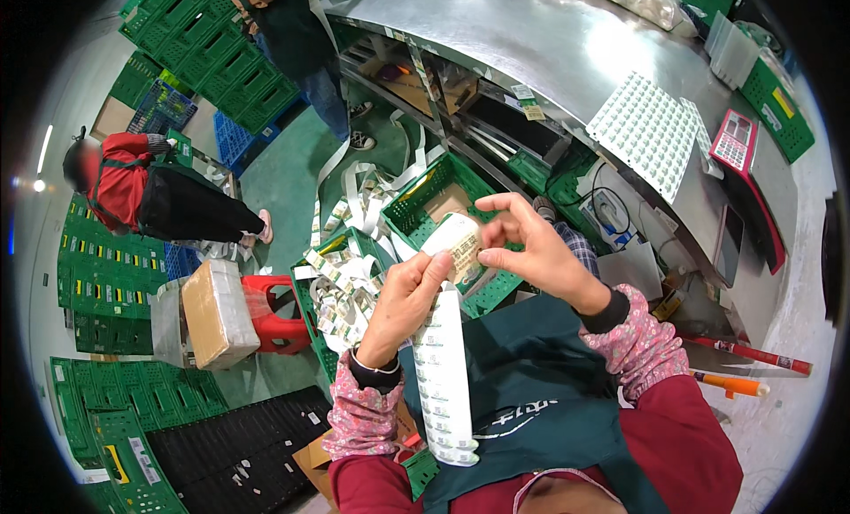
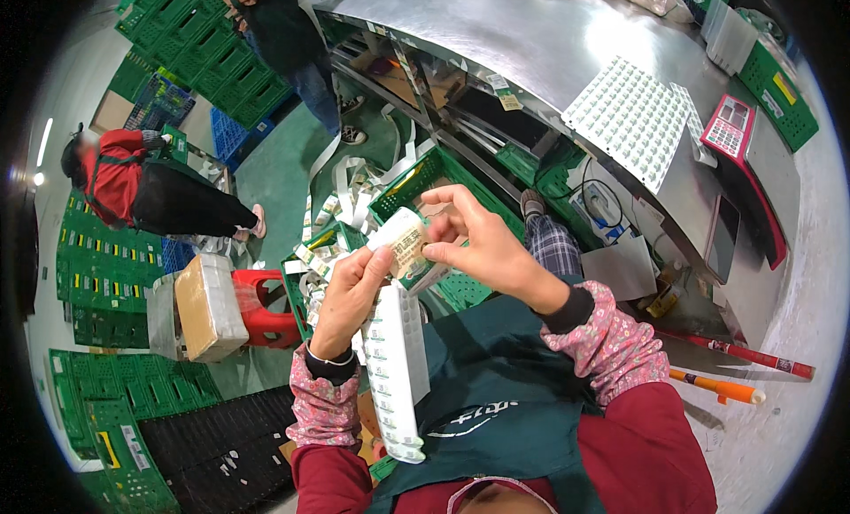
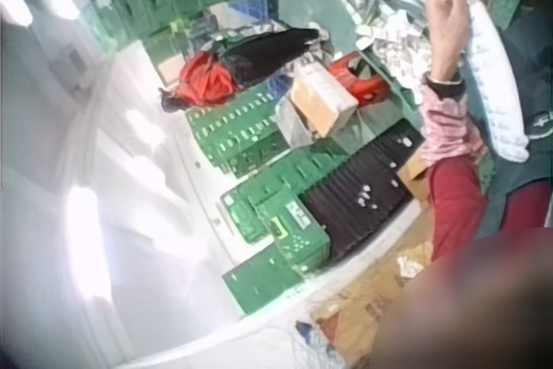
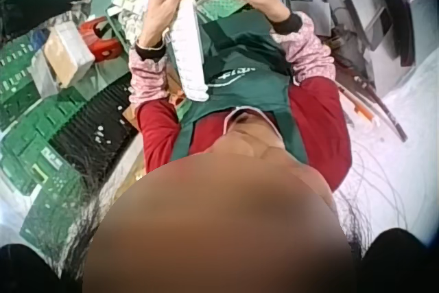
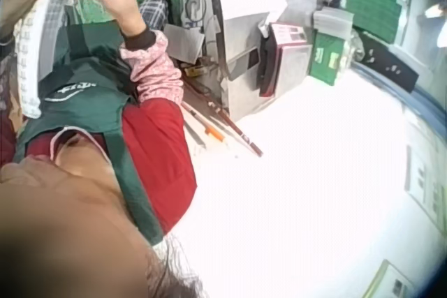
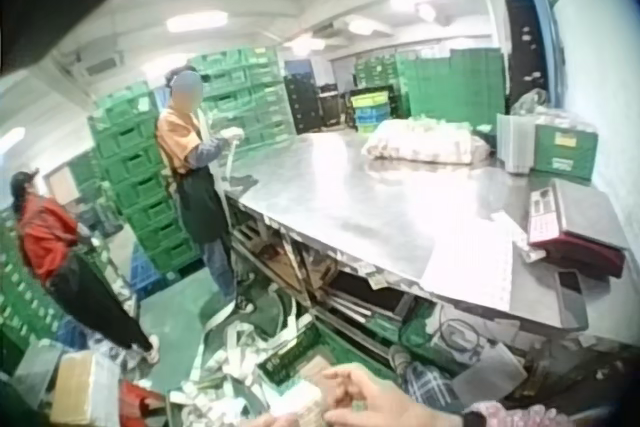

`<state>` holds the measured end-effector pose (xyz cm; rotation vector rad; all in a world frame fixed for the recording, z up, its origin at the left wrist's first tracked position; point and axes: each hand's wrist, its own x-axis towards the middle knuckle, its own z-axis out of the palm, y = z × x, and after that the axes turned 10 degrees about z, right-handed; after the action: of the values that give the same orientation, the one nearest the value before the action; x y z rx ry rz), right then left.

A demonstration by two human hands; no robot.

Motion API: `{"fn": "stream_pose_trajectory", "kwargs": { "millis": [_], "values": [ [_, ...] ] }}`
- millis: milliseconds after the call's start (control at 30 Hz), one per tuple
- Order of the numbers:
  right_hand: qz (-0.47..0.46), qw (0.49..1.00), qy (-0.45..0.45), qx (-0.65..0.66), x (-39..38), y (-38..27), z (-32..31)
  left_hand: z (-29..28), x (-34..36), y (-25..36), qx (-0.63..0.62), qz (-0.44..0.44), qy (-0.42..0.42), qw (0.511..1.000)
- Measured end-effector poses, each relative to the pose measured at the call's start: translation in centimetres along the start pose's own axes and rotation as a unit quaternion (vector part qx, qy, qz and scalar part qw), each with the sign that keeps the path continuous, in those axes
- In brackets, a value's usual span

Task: The person sits at a workstation and repeatedly peels individual stickers from a long roll. They hold the roll in one hand and use the other to separate each sticker, dropping the peeled items into a green crate below. The task is repetitive and involves handling the sticker roll and the individual stickers.

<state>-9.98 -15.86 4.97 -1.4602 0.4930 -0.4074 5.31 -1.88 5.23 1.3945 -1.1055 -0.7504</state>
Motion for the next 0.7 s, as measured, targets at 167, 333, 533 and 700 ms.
{"fn": "stream_pose_trajectory", "kwargs": {
  "millis": [167, 333, 533, 700],
  "values": [
    [0.004, 0.992, 0.001, 0.128, 1.6, -3.9, 0.2, 0.1, -0.2, -1.3, 0.02, -0.024, -0.138, 0.99],
    [-0.002, 0.993, 0.031, 0.116, 2.6, -3.6, -0.7, 1.0, 0.1, -0.9, -0.023, -0.029, -0.087, 0.996],
    [0.073, 0.976, -0.046, 0.201, -0.3, -2.7, -0.8, 0.5, 0.0, -2.2, -0.119, -0.105, -0.015, 0.987],
    [0.074, 0.98, -0.049, 0.179, 0.0, -2.3, 0.1, 0.7, 0.1, -2.5, -0.139, -0.091, 0.003, 0.986]
  ]
}}
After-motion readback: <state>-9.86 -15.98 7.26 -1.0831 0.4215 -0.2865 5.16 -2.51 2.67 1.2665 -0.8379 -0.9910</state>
